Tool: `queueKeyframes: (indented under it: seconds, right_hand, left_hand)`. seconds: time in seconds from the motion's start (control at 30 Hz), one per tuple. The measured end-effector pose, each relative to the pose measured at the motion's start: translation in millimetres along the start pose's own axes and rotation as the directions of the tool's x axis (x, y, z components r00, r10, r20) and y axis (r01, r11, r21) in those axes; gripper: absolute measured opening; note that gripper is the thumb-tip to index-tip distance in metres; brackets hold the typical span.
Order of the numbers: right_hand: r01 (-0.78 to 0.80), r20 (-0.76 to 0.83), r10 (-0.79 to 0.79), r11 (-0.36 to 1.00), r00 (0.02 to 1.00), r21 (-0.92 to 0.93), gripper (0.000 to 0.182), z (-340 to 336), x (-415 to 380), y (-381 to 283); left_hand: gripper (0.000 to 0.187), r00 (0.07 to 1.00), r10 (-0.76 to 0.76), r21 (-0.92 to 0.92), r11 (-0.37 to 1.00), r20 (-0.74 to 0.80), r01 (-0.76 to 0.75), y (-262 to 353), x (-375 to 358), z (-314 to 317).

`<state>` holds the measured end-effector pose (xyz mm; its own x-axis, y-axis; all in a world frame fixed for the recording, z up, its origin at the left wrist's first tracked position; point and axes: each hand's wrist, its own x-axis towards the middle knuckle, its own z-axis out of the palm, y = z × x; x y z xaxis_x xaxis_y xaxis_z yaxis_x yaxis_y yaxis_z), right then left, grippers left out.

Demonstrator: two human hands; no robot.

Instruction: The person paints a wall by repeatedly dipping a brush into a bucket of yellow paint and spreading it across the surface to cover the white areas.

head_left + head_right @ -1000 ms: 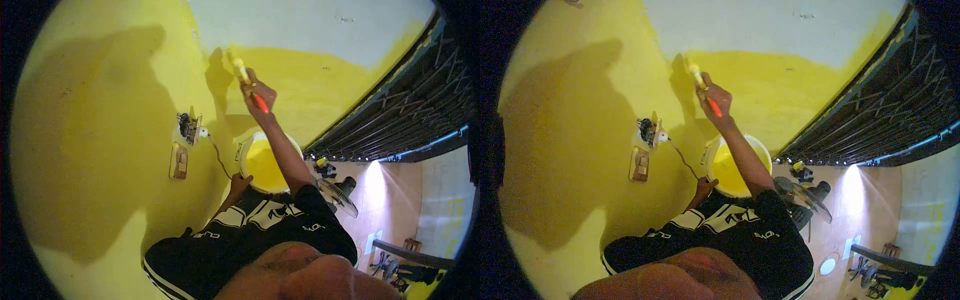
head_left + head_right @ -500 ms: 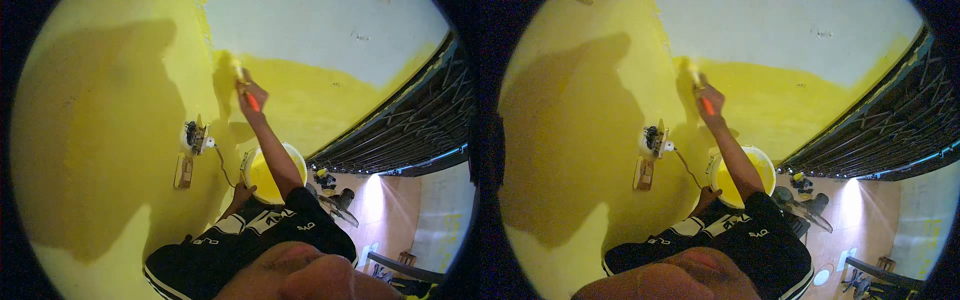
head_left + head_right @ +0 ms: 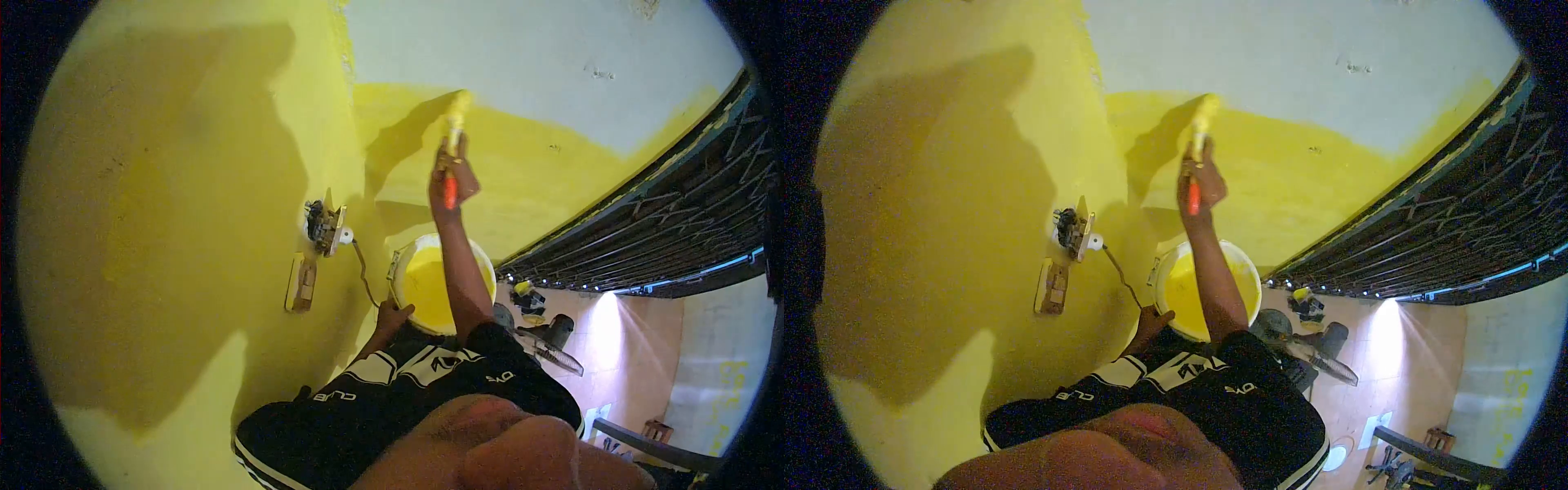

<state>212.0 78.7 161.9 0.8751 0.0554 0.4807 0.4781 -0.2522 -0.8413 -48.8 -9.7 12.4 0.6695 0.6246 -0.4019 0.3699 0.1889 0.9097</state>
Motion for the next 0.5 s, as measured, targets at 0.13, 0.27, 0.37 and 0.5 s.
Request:
queueKeyframes:
  seconds: [0.13,0.27,0.37,0.5]
  right_hand:
    - [0.628,-0.399,-0.52,0.748,0.755,0.215,0.017,26.3,-6.6,-47.2]
    - [0.649,-0.305,-0.576,0.712,0.758,0.269,0.019,24.2,-11.3,-64.7]
    - [0.689,-0.265,-0.637,0.653,0.724,0.315,0.016,17.4,-9.5,-56.5]
    - [0.324,-0.001,-0.324,0.946,0.946,0.003,0.014,4.8,6.3,-3.5]
  left_hand:
    - [0.031,0.999,0.016,0.063,0.998,0.049,-0.019,5.0,-3.6,-1.8]
    - [0.031,0.999,-0.038,0.094,0.995,0.019,0.036,-3.0,1.6,3.8]
    - [0.031,0.999,-0.029,-0.01,1.0,0.047,0.029,-10.7,4.8,5.1]
    - [0.031,0.997,-0.038,0.056,0.998,0.06,0.035,-46.5,21.9,4.7]
